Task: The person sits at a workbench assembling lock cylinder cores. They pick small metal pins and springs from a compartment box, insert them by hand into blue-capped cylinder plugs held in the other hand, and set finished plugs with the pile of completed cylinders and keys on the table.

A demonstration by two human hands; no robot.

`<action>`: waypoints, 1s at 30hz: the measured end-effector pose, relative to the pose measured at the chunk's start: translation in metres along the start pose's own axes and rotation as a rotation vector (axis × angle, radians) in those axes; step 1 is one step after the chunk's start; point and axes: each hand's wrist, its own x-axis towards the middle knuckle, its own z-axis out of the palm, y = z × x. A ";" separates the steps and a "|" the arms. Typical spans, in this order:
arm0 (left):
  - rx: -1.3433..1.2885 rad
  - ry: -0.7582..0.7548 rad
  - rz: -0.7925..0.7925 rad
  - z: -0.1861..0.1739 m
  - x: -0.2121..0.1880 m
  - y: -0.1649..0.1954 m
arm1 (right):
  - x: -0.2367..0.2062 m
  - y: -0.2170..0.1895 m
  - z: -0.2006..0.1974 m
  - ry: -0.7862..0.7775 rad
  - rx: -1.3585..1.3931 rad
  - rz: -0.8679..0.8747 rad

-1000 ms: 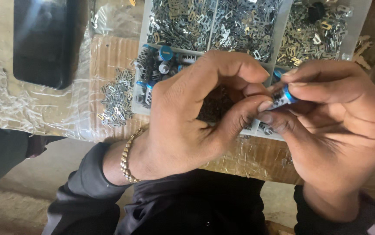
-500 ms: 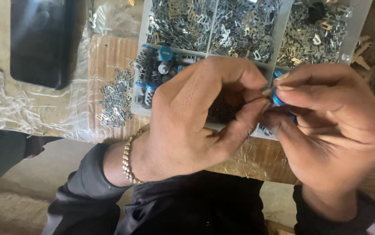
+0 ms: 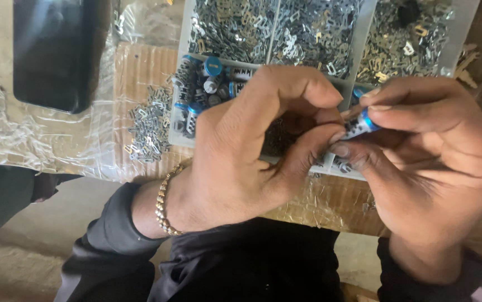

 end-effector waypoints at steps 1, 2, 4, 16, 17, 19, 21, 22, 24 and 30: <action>0.012 -0.005 0.012 0.000 -0.001 -0.001 | 0.000 0.000 0.001 -0.001 -0.008 -0.003; 0.023 -0.010 0.023 0.000 -0.003 -0.003 | -0.001 0.000 0.001 0.003 -0.028 0.006; 0.074 -0.006 0.040 0.000 -0.006 -0.007 | -0.002 0.002 0.000 0.006 -0.052 0.006; 0.568 0.005 0.355 -0.007 0.031 0.017 | 0.010 0.005 -0.001 0.017 0.129 -0.160; 0.613 -0.045 0.399 -0.005 0.031 0.024 | 0.011 0.000 -0.004 0.017 0.172 -0.145; 0.703 -0.163 0.519 -0.015 0.026 0.041 | 0.005 -0.012 -0.018 0.038 0.180 -0.186; 0.688 -0.393 0.549 -0.027 0.026 0.050 | -0.016 -0.028 -0.040 0.036 0.127 -0.225; 0.700 -0.477 0.559 -0.030 0.026 0.054 | -0.032 -0.033 -0.052 0.016 0.110 -0.237; 0.768 -0.764 0.557 -0.030 0.036 0.059 | -0.075 -0.032 -0.065 0.101 0.204 -0.139; 0.610 -0.842 0.827 0.103 0.088 0.042 | -0.241 0.045 -0.014 0.574 0.604 0.217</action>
